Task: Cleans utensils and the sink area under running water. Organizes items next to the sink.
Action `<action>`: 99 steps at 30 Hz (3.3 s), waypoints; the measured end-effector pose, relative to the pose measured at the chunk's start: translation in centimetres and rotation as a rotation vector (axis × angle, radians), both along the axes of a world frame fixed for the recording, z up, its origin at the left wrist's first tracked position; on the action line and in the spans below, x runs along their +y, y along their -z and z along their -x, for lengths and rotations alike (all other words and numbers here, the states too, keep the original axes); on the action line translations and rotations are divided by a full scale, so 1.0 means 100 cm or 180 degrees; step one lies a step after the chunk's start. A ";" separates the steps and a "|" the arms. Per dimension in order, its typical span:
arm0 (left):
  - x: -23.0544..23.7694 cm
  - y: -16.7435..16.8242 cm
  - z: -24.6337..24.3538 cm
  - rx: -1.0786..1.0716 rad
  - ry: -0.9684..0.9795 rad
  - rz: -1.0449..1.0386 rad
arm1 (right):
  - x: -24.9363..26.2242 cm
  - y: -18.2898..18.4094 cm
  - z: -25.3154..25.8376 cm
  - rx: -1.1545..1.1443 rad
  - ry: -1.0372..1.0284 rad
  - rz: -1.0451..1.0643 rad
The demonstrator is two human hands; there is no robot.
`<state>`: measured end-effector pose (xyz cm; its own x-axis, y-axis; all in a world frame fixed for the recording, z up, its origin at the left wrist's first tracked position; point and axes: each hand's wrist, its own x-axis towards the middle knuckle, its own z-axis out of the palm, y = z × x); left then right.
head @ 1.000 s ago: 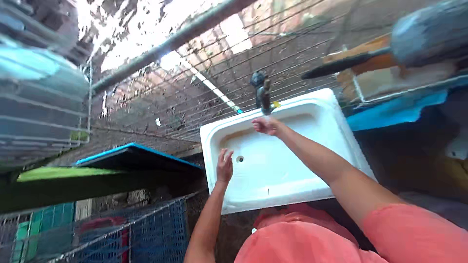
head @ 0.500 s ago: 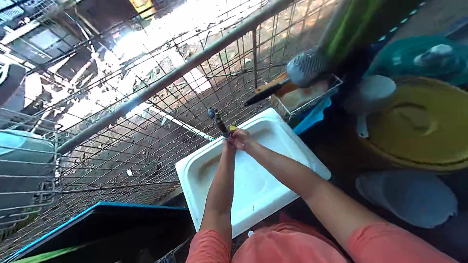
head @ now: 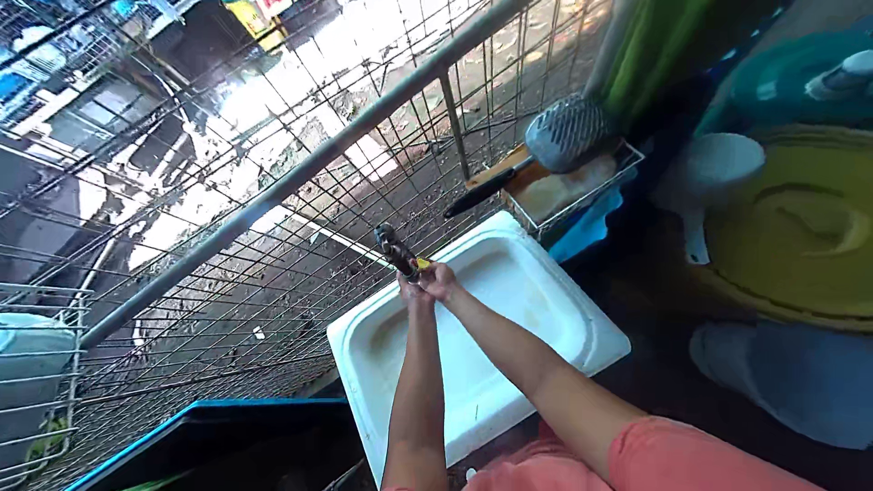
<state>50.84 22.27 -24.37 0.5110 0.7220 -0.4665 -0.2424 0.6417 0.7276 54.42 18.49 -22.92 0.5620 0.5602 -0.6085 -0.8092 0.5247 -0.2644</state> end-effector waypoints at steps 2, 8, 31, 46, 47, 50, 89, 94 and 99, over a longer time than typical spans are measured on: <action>-0.028 -0.025 -0.023 0.0452 0.0723 -0.0489 | -0.024 0.004 -0.027 -0.0225 0.0210 0.0029; -0.104 -0.013 -0.098 0.0709 0.2591 -0.1227 | -0.114 0.006 -0.083 -0.1765 0.0426 0.2590; -0.005 0.016 0.022 -0.0002 -0.1182 0.0091 | 0.008 0.030 0.027 -0.0138 0.0174 0.0891; -0.016 0.015 -0.031 -0.0718 0.0512 0.0791 | -0.044 0.006 -0.046 -0.3348 -0.0887 0.2444; -0.013 0.010 -0.028 -0.0766 0.0534 0.0782 | -0.053 0.019 -0.061 -0.4116 -0.1094 0.3017; 0.003 -0.001 0.000 -0.0765 0.0676 0.0596 | -0.063 0.069 -0.083 -0.4796 -0.1832 0.4574; -0.009 0.003 0.034 -0.1122 0.0113 0.1128 | -0.014 -0.018 0.001 -0.1259 -0.1849 -0.0090; -0.022 0.014 0.137 -0.0633 -0.0489 0.0841 | -0.001 -0.019 0.070 -0.1661 -0.3582 0.0122; -0.093 0.048 0.295 0.2860 -0.0262 -0.2424 | 0.004 0.003 0.185 -0.1281 -0.4908 0.0362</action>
<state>21.37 12.98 -29.12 0.1578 0.9850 -0.0697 0.5314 -0.0252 0.8467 35.94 18.87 -23.23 -0.3461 0.6828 -0.6435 -0.3939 -0.7282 -0.5608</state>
